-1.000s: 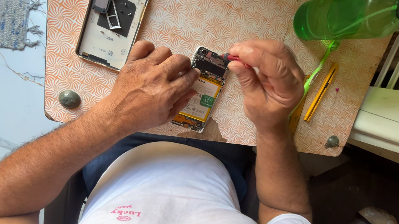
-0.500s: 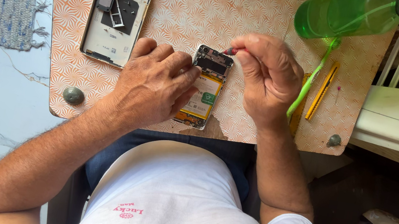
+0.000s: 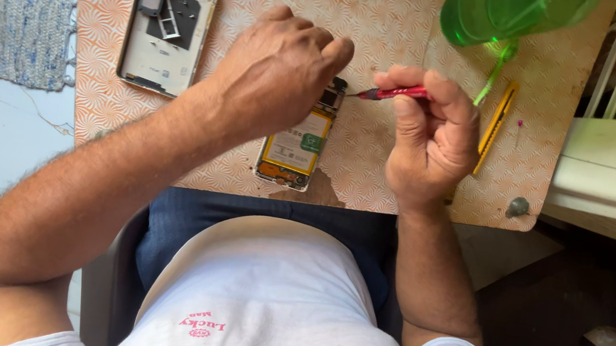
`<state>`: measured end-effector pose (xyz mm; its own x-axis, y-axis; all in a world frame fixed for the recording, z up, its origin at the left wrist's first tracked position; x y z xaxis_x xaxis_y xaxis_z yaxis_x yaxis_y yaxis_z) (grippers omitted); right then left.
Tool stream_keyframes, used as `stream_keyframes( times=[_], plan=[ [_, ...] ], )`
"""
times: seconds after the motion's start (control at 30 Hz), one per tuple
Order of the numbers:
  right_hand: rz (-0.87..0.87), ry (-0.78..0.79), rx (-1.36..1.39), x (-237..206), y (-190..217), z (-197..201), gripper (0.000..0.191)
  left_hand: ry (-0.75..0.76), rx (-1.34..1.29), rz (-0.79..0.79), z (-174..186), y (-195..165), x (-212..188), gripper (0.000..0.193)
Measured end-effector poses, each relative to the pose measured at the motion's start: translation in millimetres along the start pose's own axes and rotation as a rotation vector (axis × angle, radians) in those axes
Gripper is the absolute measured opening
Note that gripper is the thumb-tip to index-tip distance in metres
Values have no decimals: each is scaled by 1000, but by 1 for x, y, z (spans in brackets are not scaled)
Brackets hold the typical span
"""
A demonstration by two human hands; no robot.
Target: The person uses a red screwdriver to remove screws from the back of a disassembled smartphone and places them into the phone's back cover. The person then uses a yellow plastic pry tool to lift a component near the top of the phone chassis.
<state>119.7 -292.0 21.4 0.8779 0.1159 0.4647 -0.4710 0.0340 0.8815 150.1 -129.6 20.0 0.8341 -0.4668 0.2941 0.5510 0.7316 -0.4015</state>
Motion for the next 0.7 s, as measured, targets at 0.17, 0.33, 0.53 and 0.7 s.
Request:
stream_keyframes(
  times=[0.17,0.33,0.53,0.7],
  plan=[
    [-49,1,81,-16,-5,12,35,90,46,-2,-17,-7,8,19],
    [-29,44,66,-24,-1,8,33,138,156,-76,-23,-22,14,19],
    [35,110,-12,-27,13,-5,26,172,196,-131,-28,-32,19,29],
    [66,117,-44,-30,18,-9,25,165,128,-96,-31,-31,20,29]
  ],
)
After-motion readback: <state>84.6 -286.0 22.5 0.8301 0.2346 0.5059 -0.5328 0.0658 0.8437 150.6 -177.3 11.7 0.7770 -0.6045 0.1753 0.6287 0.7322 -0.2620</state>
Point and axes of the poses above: each hand's wrist, its own x-axis towards the middle knuckle, its own z-axis out of the back of the hand, y = z × x, the point moved 9 cm from there along x, towards the middle knuckle, and after that the axes turned 4 degrees about -y, right-handed, at the moved point
